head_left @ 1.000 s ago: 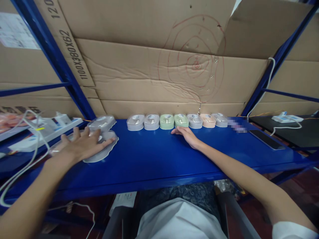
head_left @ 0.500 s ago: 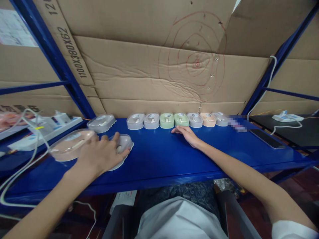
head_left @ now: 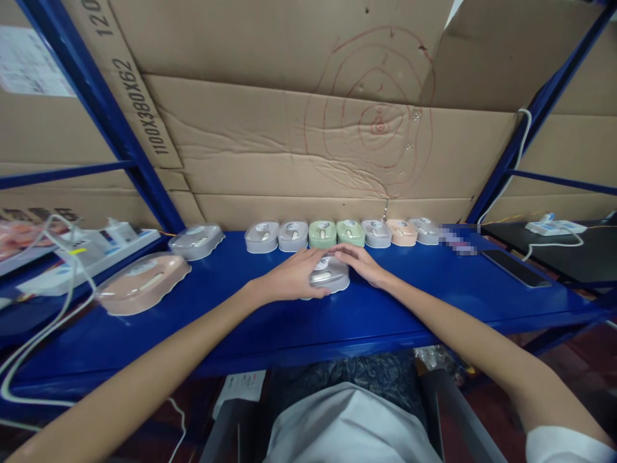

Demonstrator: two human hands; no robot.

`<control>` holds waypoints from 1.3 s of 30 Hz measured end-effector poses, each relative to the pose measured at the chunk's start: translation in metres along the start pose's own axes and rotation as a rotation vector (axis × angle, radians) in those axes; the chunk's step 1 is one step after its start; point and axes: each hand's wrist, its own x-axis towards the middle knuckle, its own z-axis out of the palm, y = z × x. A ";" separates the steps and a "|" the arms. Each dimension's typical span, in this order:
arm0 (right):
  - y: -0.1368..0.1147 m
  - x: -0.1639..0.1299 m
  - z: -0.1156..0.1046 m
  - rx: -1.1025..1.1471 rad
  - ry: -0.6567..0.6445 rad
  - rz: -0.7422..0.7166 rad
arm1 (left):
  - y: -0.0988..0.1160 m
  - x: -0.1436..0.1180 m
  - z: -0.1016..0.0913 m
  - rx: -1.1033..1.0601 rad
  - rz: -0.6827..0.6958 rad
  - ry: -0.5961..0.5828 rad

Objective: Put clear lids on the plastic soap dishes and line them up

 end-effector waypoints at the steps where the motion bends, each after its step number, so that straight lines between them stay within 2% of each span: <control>1: 0.000 0.000 0.000 -0.009 -0.002 -0.011 | -0.002 0.009 0.006 -0.041 0.022 0.034; 3: 0.002 0.000 -0.002 -0.031 0.018 -0.028 | -0.006 0.021 0.017 -0.095 0.050 0.111; 6: 0.005 0.000 -0.005 -0.131 0.055 -0.068 | -0.013 0.025 0.028 -0.154 0.094 0.198; 14: -0.001 -0.006 -0.007 -0.389 -0.036 -0.162 | -0.024 0.017 0.035 -0.243 0.108 0.299; 21: -0.009 -0.006 -0.010 -0.491 -0.073 -0.193 | -0.028 0.016 0.030 -0.239 0.137 0.243; 27: -0.006 -0.004 -0.014 -0.450 -0.078 -0.171 | -0.027 0.014 0.023 -0.247 0.162 0.212; 35: -0.001 -0.001 -0.015 -0.297 -0.084 -0.127 | -0.024 0.013 0.024 -0.317 0.060 0.233; 39: -0.013 0.004 -0.030 -0.298 -0.032 -0.094 | -0.024 0.011 0.023 -0.345 -0.005 0.244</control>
